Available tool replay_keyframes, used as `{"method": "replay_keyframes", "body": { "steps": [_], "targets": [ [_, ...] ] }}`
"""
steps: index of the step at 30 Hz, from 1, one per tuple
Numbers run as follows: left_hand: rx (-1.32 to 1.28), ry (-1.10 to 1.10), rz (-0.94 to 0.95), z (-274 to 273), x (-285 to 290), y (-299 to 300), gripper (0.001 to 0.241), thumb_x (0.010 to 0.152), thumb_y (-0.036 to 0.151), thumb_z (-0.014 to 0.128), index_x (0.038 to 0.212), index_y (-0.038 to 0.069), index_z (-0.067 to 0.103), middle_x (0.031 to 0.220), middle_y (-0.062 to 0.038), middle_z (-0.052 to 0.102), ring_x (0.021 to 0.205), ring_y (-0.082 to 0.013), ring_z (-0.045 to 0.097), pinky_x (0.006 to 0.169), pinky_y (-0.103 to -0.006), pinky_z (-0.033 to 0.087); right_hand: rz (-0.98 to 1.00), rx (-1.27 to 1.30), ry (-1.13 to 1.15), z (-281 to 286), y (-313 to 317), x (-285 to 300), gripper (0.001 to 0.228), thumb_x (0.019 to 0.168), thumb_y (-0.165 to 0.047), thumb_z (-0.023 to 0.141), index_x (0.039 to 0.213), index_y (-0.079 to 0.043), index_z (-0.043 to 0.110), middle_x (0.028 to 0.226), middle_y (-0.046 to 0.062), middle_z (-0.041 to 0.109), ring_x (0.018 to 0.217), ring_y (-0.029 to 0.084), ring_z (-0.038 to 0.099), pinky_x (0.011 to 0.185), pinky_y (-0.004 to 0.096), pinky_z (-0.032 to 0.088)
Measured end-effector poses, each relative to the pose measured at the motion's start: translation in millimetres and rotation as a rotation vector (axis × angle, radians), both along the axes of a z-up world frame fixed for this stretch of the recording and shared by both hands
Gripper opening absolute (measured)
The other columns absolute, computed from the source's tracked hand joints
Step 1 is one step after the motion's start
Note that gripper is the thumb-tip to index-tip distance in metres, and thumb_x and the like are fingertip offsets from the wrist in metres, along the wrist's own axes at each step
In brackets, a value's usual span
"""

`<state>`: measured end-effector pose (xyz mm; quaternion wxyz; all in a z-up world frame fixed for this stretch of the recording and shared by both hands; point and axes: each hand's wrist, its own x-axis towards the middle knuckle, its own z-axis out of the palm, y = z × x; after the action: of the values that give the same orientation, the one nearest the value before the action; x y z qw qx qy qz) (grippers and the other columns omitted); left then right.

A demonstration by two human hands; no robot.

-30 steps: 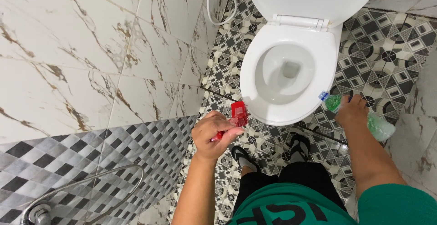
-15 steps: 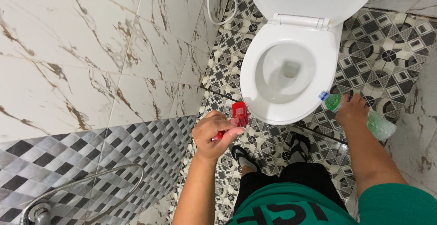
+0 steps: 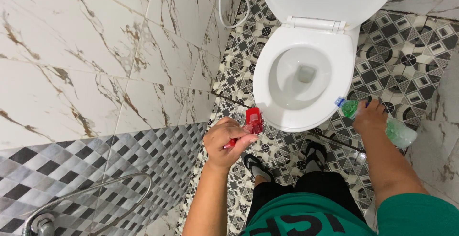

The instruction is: The person scrubs the exterior of a white toilet, including the tank and seat, using a red brush. They then open the toilet lid, pour a liquid from a bottle into the bowl, and scrub the interior of the bowl with the brush.

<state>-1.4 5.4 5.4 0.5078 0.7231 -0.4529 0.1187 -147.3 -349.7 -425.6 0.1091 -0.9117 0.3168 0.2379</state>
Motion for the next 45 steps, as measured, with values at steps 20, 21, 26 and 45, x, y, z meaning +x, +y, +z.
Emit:
{"method": "replay_keyframes", "body": {
  "steps": [20,21,26,45],
  "targets": [
    [-0.022,0.017,-0.022,0.3,-1.5,-3.9,0.028,0.076,0.012,0.093,0.084,0.002,0.067,0.075,-0.008,0.07,0.064,-0.0223,0.064,0.063,-0.0329,0.05,0.049,-0.004,0.045,12.2,-0.5,2.2,0.072,0.09,-0.019,0.07,0.151,-0.009,0.034,0.152,0.026,0.032,0.135,0.046,0.04,0.109,0.056,0.039],
    [-0.014,0.017,-0.017,0.1,-2.0,-3.7,0.029,0.076,0.013,0.093,0.084,0.003,0.067,0.075,-0.008,0.07,0.064,-0.0223,0.064,0.063,-0.0326,0.05,0.044,0.008,0.046,14.3,-0.3,3.0,0.07,0.091,-0.019,0.069,0.151,-0.009,0.034,0.152,0.026,0.033,0.135,0.046,0.04,0.11,0.056,0.039],
    [-0.016,0.002,-0.02,-0.7,-1.5,-4.7,0.03,0.076,0.013,0.093,0.085,0.003,0.067,0.075,-0.008,0.07,0.065,-0.0227,0.064,0.064,-0.0326,0.05,0.03,0.016,0.049,13.0,0.0,1.1,0.072,0.091,-0.019,0.07,0.152,-0.009,0.035,0.152,0.026,0.033,0.135,0.047,0.04,0.111,0.056,0.039],
    [0.071,0.274,0.0,-51.0,29.0,-18.4,0.052,0.071,0.025,0.095,0.116,0.007,0.074,0.101,-0.008,0.064,0.094,-0.0189,0.063,0.083,-0.0328,0.053,-0.051,0.408,-1.077,270.7,37.9,48.8,0.095,0.066,-0.038,0.095,0.14,-0.001,0.048,0.126,0.019,0.049,0.113,0.032,0.059,0.101,0.045,0.052]
  ]
}}
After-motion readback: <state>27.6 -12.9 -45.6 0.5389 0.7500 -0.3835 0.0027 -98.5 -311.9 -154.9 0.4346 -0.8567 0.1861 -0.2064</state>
